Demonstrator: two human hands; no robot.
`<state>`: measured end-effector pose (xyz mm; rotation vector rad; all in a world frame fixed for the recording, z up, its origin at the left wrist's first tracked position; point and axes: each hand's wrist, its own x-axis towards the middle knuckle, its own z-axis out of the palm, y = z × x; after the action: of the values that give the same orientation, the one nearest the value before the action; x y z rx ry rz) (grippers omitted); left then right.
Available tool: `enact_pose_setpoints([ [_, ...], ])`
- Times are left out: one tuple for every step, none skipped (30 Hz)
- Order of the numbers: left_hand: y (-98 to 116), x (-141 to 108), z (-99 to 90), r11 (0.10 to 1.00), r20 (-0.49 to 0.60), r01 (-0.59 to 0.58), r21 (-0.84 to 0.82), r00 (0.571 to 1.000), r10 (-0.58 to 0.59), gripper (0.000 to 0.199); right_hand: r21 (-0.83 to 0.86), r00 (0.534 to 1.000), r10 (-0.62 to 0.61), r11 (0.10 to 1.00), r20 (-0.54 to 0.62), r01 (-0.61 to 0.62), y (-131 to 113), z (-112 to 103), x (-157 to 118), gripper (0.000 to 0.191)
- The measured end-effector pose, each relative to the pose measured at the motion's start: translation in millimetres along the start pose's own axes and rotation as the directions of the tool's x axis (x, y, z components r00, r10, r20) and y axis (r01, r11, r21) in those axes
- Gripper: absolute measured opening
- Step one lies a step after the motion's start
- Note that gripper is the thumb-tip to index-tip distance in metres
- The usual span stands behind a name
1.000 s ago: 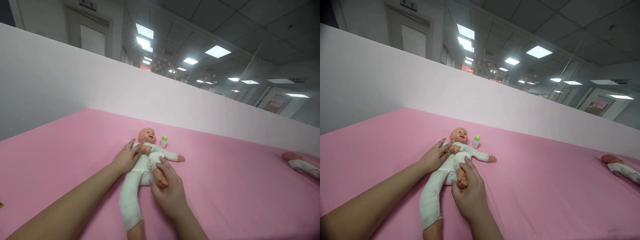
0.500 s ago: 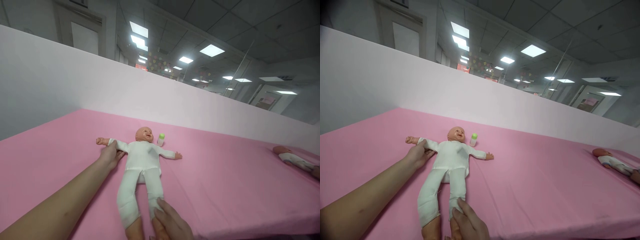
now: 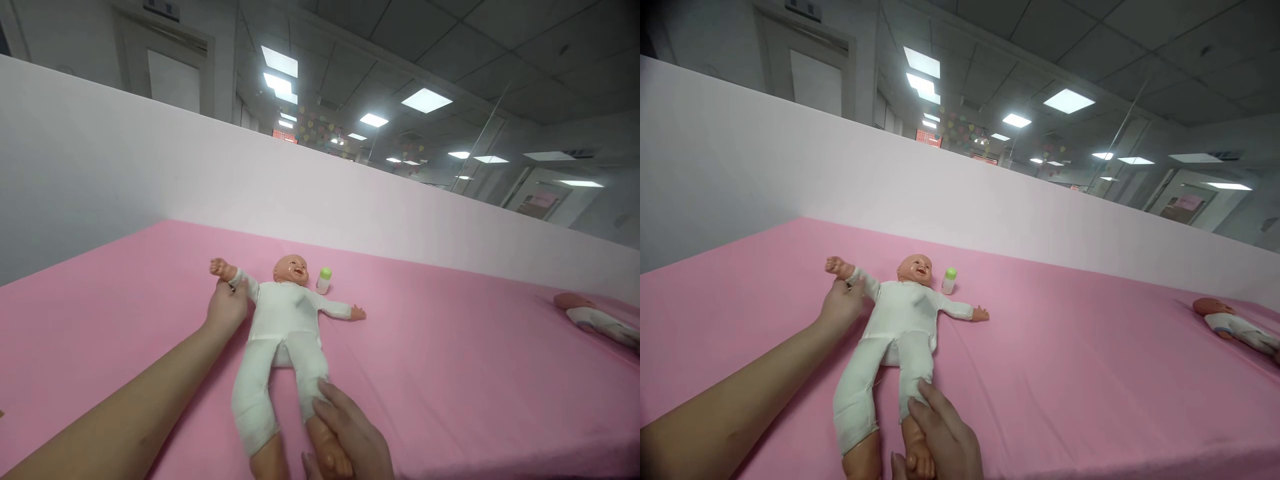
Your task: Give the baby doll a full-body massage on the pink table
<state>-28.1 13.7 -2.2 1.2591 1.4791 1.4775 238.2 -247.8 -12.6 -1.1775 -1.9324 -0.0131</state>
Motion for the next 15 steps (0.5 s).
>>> enact_pose_setpoints([
  [5, -5, 2.2, 0.990, 0.004, -0.078, 0.119, 0.997, 0.078, 0.050, -0.004, 1.000, -0.025, 1.000, -0.017, 0.025, -2, -1, 7, 0.061],
  [9, -10, 5.7, 0.959, 0.024, -0.161, 0.234, 0.987, 0.160, 0.047, -0.002, 0.998, -0.046, 0.999, -0.034, 0.046, -5, 0, 14, 0.061],
  [13, -14, 10.4, 0.904, 0.062, -0.259, 0.340, 0.966, 0.253, 0.042, 0.008, 0.997, -0.063, 0.998, -0.047, 0.064, -7, 1, 20, 0.061],
  [16, -19, 15.8, 0.821, 0.118, -0.365, 0.439, 0.929, 0.350, 0.039, 0.021, 0.996, -0.079, 0.997, -0.051, 0.080, -9, 2, 26, 0.061],
  [18, -23, 21.4, 0.718, 0.179, -0.461, 0.522, 0.882, 0.436, 0.039, 0.035, 0.995, -0.087, 0.995, -0.054, 0.089, -11, 5, 30, 0.061],
  [18, -27, 26.8, 0.615, 0.239, -0.532, 0.582, 0.835, 0.496, 0.040, 0.045, 0.994, -0.090, 0.995, -0.056, 0.092, -14, 7, 34, 0.060],
  [18, -30, 31.5, 0.515, 0.300, -0.583, 0.628, 0.792, 0.531, 0.042, 0.049, 0.994, -0.089, 0.995, -0.056, 0.092, -16, 9, 38, 0.059],
  [17, -32, 35.1, 0.427, 0.358, -0.616, 0.662, 0.761, 0.541, 0.044, 0.047, 0.995, -0.086, 0.995, -0.054, 0.089, -18, 11, 41, 0.058],
  [15, -34, 37.7, 0.357, 0.411, -0.635, 0.685, 0.741, 0.530, 0.045, 0.040, 0.995, -0.078, 0.996, -0.055, 0.080, -20, 13, 44, 0.056],
  [14, -36, 39.2, 0.303, 0.457, -0.649, 0.697, 0.729, 0.509, 0.046, 0.031, 0.996, -0.062, 0.997, -0.058, 0.064, -21, 13, 47, 0.056],
  [12, -37, 39.8, 0.260, 0.495, -0.662, 0.704, 0.718, 0.489, 0.048, 0.023, 0.997, -0.041, 0.999, -0.066, 0.042, -22, 13, 51, 0.054],
  [12, -38, 39.9, 0.222, 0.526, -0.673, 0.705, 0.707, 0.472, 0.050, 0.017, 0.997, -0.011, 1.000, -0.074, 0.012, -23, 12, 55, 0.053],
  [12, -39, 39.8, 0.192, 0.548, -0.683, 0.705, 0.696, 0.463, 0.053, 0.016, 0.997, 0.025, 1.000, -0.079, -0.023, -23, 12, 60, 0.051],
  [12, -41, 39.8, 0.172, 0.563, -0.690, 0.703, 0.687, 0.460, 0.055, 0.019, 0.995, 0.062, 0.998, -0.079, -0.060, -22, 11, 66, 0.049],
  [13, -42, 39.9, 0.162, 0.571, -0.696, 0.699, 0.680, 0.460, 0.056, 0.024, 0.993, 0.096, 0.995, -0.075, -0.094, -20, 11, 71, 0.048],
])
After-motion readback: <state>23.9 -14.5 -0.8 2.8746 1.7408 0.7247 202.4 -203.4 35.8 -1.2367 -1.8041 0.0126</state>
